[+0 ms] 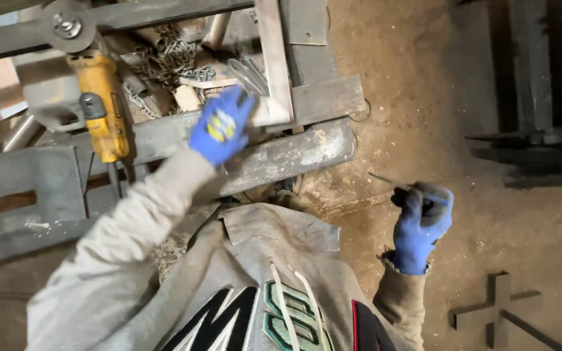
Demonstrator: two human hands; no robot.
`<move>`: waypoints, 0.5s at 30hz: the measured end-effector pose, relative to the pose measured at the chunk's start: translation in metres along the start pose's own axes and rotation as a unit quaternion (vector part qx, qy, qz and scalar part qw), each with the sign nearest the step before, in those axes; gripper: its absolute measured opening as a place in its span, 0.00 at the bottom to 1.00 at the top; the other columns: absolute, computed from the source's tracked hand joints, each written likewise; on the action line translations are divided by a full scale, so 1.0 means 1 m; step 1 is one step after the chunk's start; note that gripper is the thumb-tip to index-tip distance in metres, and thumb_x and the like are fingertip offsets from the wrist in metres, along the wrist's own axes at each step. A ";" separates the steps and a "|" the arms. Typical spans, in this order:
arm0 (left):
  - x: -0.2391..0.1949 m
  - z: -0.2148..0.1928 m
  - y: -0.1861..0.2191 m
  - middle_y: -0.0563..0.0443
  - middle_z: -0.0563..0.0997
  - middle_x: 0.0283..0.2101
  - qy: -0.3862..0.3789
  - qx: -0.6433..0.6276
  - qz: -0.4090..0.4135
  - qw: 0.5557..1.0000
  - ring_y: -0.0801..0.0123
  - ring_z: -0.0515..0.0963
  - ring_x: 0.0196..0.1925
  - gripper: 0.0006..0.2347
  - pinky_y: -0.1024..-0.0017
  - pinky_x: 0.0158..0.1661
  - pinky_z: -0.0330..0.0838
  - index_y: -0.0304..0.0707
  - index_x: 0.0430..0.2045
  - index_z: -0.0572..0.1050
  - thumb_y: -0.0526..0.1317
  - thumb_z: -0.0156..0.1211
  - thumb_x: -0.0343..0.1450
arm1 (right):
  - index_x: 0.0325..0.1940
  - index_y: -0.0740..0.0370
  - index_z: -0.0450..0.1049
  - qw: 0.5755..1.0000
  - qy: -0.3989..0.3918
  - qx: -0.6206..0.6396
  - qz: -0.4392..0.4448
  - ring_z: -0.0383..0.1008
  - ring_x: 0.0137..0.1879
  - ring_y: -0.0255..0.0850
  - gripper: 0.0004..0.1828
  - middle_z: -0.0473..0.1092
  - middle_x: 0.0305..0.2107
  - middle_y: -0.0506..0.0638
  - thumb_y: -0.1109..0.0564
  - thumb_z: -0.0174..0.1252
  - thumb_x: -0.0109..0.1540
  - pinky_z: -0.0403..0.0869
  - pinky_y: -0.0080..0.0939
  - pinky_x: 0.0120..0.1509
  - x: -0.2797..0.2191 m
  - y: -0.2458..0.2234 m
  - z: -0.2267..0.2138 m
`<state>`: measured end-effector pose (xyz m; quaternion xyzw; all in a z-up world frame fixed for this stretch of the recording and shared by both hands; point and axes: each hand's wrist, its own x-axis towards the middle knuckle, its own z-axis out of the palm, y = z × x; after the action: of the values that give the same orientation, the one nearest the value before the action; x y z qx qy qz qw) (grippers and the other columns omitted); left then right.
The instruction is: Cutting and marking metal pieces using an angle grinder and manual layout tools.
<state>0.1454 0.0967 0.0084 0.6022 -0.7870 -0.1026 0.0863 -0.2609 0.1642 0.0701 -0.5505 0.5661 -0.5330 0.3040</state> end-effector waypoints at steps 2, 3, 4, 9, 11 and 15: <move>-0.023 -0.004 0.029 0.34 0.65 0.63 -0.036 0.015 0.003 0.999 0.43 0.68 0.64 0.34 0.50 0.61 0.66 0.36 0.62 0.64 0.45 0.70 0.61 | 0.55 0.68 0.66 1.000 -0.015 0.016 -0.002 0.79 0.45 0.41 0.09 0.73 0.41 0.55 0.60 0.55 0.74 0.81 0.41 0.51 0.001 -0.009 0.016; -0.033 -0.006 0.044 0.38 0.68 0.57 -0.073 0.027 0.012 0.997 0.47 0.71 0.58 0.32 0.51 0.57 0.68 0.35 0.59 0.66 0.46 0.70 0.61 | 0.56 0.68 0.66 0.999 -0.027 0.029 -0.003 0.79 0.45 0.41 0.11 0.73 0.41 0.55 0.59 0.55 0.74 0.80 0.40 0.52 0.001 -0.014 0.022; -0.036 0.004 0.046 0.38 0.68 0.57 -0.073 0.027 0.012 0.997 0.47 0.71 0.58 0.32 0.51 0.57 0.68 0.35 0.59 0.66 0.46 0.70 0.61 | 0.56 0.68 0.66 0.999 -0.026 0.029 -0.002 0.79 0.45 0.41 0.11 0.73 0.41 0.55 0.59 0.55 0.74 0.80 0.40 0.52 -0.002 -0.015 0.026; -0.040 0.049 0.057 0.40 0.73 0.49 0.073 0.039 0.038 0.996 0.49 0.72 0.52 0.30 0.55 0.50 0.68 0.37 0.51 0.72 0.47 0.66 0.54 | 0.56 0.69 0.66 0.997 -0.049 0.061 0.000 0.79 0.43 0.40 0.12 0.75 0.41 0.56 0.60 0.56 0.72 0.79 0.39 0.51 -0.009 -0.008 0.036; -0.036 0.042 0.060 0.41 0.73 0.50 0.059 0.017 0.002 0.998 0.50 0.72 0.53 0.28 0.55 0.51 0.67 0.38 0.56 0.71 0.44 0.65 0.60 | 0.55 0.69 0.66 0.995 -0.065 0.070 0.013 0.79 0.43 0.40 0.11 0.75 0.40 0.55 0.61 0.56 0.72 0.80 0.39 0.50 -0.007 -0.001 0.037; -0.030 0.034 0.071 0.41 0.73 0.51 0.115 0.064 -0.021 0.991 0.45 0.70 0.59 0.27 0.47 0.57 0.63 0.38 0.61 0.71 0.44 0.64 0.65 | 0.53 0.69 0.67 0.985 -0.143 0.092 0.006 0.77 0.43 0.38 0.08 0.73 0.40 0.55 0.64 0.55 0.72 0.78 0.39 0.50 0.015 0.017 0.035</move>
<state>0.0788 0.1452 -0.0056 0.6306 -0.7641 0.0160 0.1353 -0.2368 0.1381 0.0490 -0.5873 0.4683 -0.4972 0.4344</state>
